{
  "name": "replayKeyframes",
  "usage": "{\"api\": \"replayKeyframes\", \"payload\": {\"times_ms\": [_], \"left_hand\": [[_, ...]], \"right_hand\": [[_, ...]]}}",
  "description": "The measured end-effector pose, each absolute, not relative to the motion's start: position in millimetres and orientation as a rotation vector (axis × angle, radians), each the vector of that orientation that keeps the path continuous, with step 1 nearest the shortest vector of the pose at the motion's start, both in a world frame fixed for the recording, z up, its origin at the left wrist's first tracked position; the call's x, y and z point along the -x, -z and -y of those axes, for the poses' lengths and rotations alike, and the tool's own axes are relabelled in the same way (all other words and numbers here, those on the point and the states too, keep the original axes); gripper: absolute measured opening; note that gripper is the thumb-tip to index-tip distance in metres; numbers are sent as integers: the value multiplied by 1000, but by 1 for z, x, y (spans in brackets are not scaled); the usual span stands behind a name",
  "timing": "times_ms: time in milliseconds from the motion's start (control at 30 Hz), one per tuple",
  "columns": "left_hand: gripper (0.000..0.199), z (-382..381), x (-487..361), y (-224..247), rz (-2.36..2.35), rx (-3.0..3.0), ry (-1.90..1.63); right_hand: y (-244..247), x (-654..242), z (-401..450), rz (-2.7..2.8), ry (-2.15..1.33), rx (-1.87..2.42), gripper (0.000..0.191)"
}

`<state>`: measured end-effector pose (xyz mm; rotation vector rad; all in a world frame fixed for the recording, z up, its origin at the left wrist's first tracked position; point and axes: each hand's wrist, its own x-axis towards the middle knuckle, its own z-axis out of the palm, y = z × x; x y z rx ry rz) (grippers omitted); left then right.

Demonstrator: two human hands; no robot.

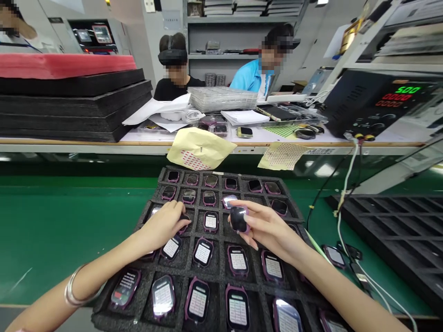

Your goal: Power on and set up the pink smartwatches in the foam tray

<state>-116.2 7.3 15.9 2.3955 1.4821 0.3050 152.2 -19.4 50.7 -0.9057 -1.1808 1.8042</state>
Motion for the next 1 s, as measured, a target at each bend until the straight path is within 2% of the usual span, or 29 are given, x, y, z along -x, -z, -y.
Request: {"api": "replayKeyframes", "payload": {"times_ms": [133,300,433,567,767,1000], "left_hand": [[27,-15,117,-15,-1255,-1825,-589],[26,-19,95,-40,-893,-1287,-905],[31,-24,72,-56,-716,-1045,-999],[36,-21,59,-49,-804,-1123,-955],[23,-10,65,-29,-984,-1491,-901],[49,-3,67,-31,-1109,-1802,-975]], "right_hand": [[-49,-152,20,1202,-1787,893,42],[-47,-153,17,1211,-1811,844,45],[-47,-152,16,1201,-1812,819,44],[-48,-151,18,1198,-1830,825,42],[-47,-149,18,1174,-1868,827,46],[-44,-151,16,1201,-1877,777,44]]}}
